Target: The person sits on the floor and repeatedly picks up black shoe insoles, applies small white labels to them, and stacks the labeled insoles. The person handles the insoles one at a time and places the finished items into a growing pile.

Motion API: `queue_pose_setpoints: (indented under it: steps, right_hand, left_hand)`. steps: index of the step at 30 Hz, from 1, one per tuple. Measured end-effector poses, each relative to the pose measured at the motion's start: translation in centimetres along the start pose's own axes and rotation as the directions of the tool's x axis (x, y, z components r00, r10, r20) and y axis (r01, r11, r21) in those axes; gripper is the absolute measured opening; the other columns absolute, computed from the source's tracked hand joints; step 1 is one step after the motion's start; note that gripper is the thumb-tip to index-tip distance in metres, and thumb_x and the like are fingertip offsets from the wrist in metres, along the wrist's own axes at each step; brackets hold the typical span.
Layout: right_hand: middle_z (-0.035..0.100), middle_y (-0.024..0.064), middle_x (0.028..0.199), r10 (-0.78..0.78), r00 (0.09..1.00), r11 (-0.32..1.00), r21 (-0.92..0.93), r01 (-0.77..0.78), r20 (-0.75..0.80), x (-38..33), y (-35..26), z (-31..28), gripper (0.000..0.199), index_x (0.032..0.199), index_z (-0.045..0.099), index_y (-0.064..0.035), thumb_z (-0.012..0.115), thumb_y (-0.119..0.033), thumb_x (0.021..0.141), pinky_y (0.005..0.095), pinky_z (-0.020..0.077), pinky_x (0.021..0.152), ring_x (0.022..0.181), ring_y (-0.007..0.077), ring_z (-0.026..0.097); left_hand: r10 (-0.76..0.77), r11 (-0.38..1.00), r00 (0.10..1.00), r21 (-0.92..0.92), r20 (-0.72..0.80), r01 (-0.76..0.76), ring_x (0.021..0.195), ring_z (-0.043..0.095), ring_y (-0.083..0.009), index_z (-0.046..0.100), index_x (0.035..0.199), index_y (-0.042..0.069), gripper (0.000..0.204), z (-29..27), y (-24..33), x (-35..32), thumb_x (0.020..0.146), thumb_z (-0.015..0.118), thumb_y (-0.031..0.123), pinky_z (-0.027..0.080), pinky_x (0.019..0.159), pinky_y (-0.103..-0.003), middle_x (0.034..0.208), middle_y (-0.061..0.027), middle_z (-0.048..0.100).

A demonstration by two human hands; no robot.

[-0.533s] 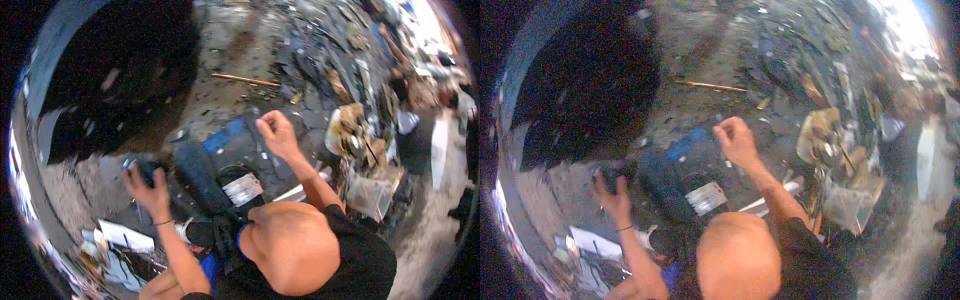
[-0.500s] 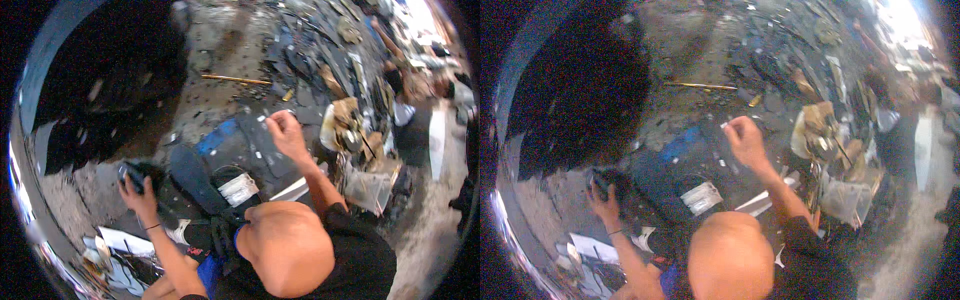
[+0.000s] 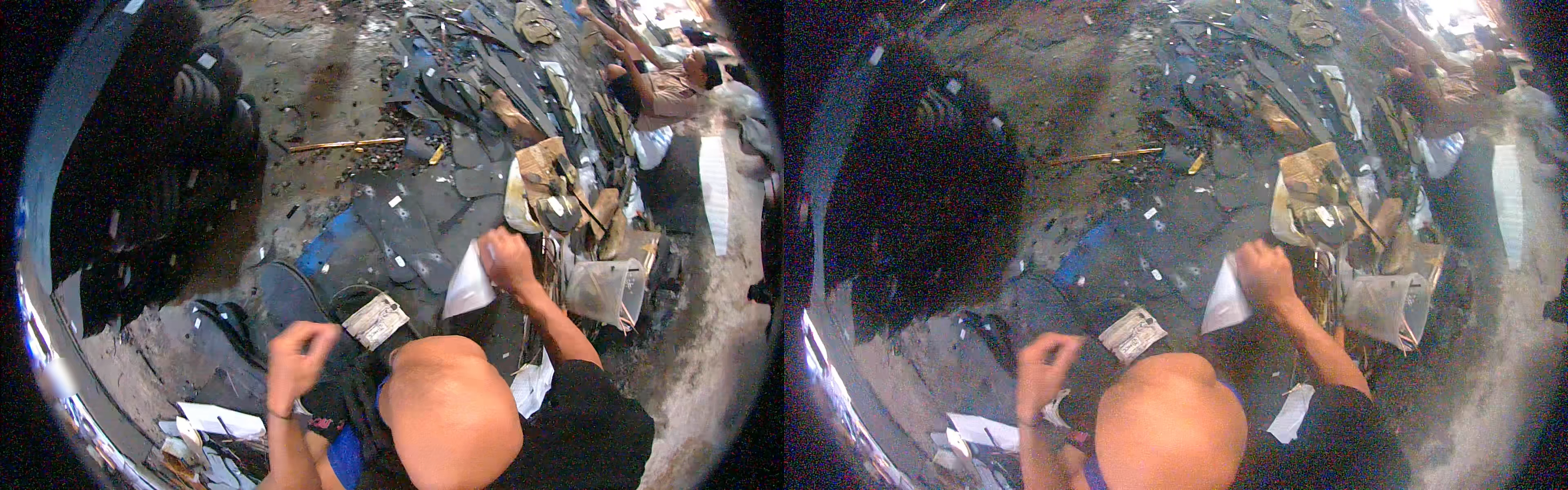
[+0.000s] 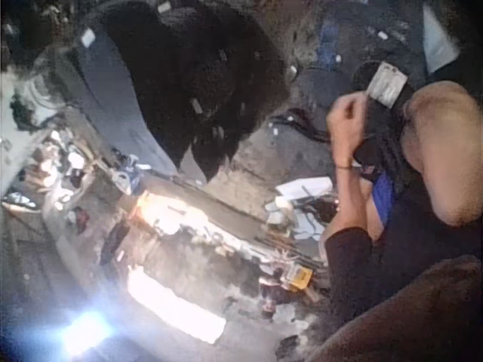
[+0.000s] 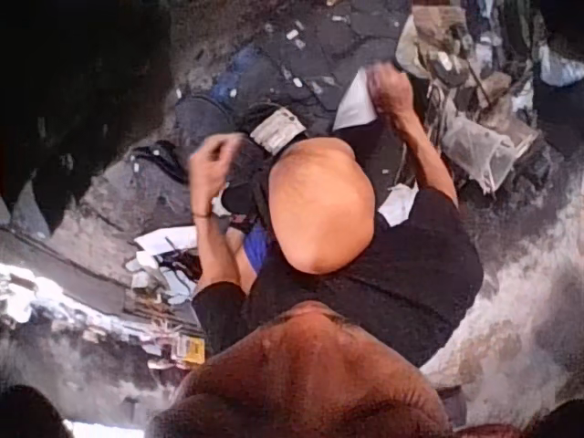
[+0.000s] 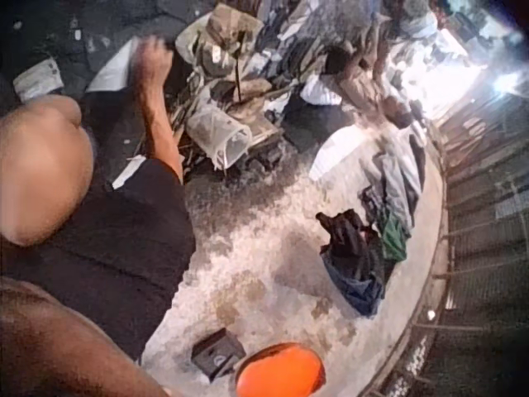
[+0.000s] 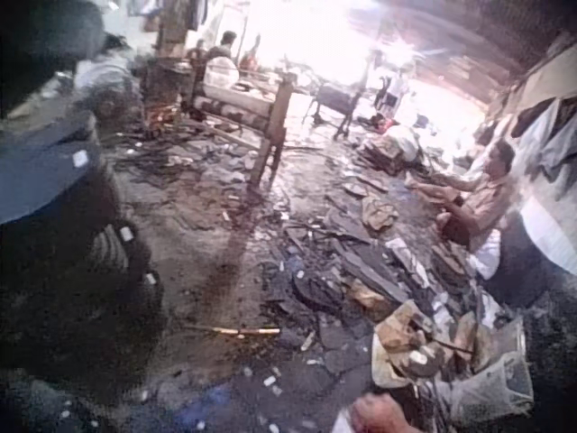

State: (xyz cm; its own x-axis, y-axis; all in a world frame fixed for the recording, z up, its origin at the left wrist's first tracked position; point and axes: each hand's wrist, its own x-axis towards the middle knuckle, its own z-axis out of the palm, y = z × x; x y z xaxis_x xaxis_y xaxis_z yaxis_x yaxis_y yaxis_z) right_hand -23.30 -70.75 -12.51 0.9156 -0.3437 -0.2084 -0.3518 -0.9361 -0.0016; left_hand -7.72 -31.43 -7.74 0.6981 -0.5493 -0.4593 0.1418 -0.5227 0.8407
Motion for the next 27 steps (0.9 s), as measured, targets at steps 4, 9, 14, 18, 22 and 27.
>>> queue_pose_setpoints:
  steps: [4, 9, 14, 18, 22, 27]
  right_hand:
    - [0.057, 0.0086, 0.080, -0.184, 0.855, 0.955, 0.117, 0.272, -0.486, 7.2, -7.1, -5.1, 0.026, 0.094, 0.069, -0.0096, 0.080, -0.007, 0.071, 0.0428, 0.0494, 0.068, 0.076, 0.0300, 0.060]
    - [0.055, -0.0004, 0.081, -0.523, 0.495, 0.670, 0.024, 0.742, -0.694, 11.1, -16.5, -7.4, 0.035, 0.108, 0.073, -0.0112, 0.075, -0.019, 0.074, 0.0378, 0.0438, 0.069, 0.076, 0.0190, 0.058]
    - [0.059, -0.0002, 0.087, -0.633, 0.412, 0.495, 0.067, 0.866, -0.655, 10.5, -18.7, -5.4, 0.038, 0.110, 0.073, -0.0129, 0.070, -0.024, 0.073, 0.0369, 0.0437, 0.072, 0.081, 0.0188, 0.061]
    - [0.062, 0.0023, 0.098, -0.696, 0.522, 0.487, 0.209, 0.848, -0.494, 7.9, -20.1, -5.0, 0.033, 0.110, 0.071, -0.0126, 0.075, -0.025, 0.080, 0.0370, 0.0446, 0.076, 0.089, 0.0214, 0.062]
    - [0.063, 0.0120, 0.111, -0.521, 0.802, 0.443, 0.711, 0.546, -0.291, 7.2, -20.7, -6.1, 0.041, 0.119, 0.068, -0.0084, 0.078, -0.033, 0.088, 0.0377, 0.0489, 0.087, 0.098, 0.0269, 0.063]
    - [0.066, 0.0125, 0.115, -0.575, 0.749, 0.139, 0.941, -0.309, 0.331, 13.0, -21.6, -5.3, 0.040, 0.132, 0.060, -0.0029, 0.067, -0.026, 0.100, 0.0333, 0.0527, 0.089, 0.098, 0.0193, 0.064]
  left_hand:
    - [0.207, 0.904, 0.821, -0.424, 0.533, 0.047, 0.107, 0.066, -0.0167, 0.068, 0.127, 0.000, 0.040, 5.6, 4.1, 3.1, 0.106, 0.056, 0.032, 0.051, 0.095, -0.032, 0.116, -0.0117, 0.073]
    - [0.207, 0.764, 0.886, -0.634, 0.415, 0.119, 0.125, 0.055, -0.0232, 0.046, 0.145, 0.000, 0.074, 8.0, 3.7, 6.1, 0.104, 0.039, 0.061, 0.042, 0.107, -0.040, 0.138, -0.0128, 0.057]
    - [0.073, -0.059, 0.996, -0.997, -0.054, -0.049, 0.130, 0.052, -0.0243, 0.047, 0.140, 0.001, 0.063, 7.8, -0.2, 6.9, 0.106, 0.045, 0.054, 0.040, 0.110, -0.042, 0.137, -0.0118, 0.055]
    - [-0.351, 0.178, 0.836, -0.907, -0.421, -0.382, 0.111, 0.065, -0.0210, 0.057, 0.130, 0.002, 0.039, 4.8, -1.1, 7.5, 0.093, 0.068, 0.003, 0.054, 0.093, -0.037, 0.124, -0.0091, 0.065]
    - [-0.285, 0.593, 0.879, -0.790, -0.383, -0.152, 0.100, 0.067, -0.0157, 0.064, 0.119, -0.001, 0.036, 0.3, -1.5, 4.8, 0.086, 0.078, 0.003, 0.054, 0.090, -0.033, 0.112, -0.0061, 0.071]
    - [0.002, 0.875, 0.994, -0.481, 0.111, 0.052, 0.105, 0.067, -0.0190, 0.061, 0.132, -0.001, 0.061, -4.6, -1.6, 2.7, 0.083, 0.083, 0.027, 0.052, 0.096, -0.036, 0.119, -0.0094, 0.070]
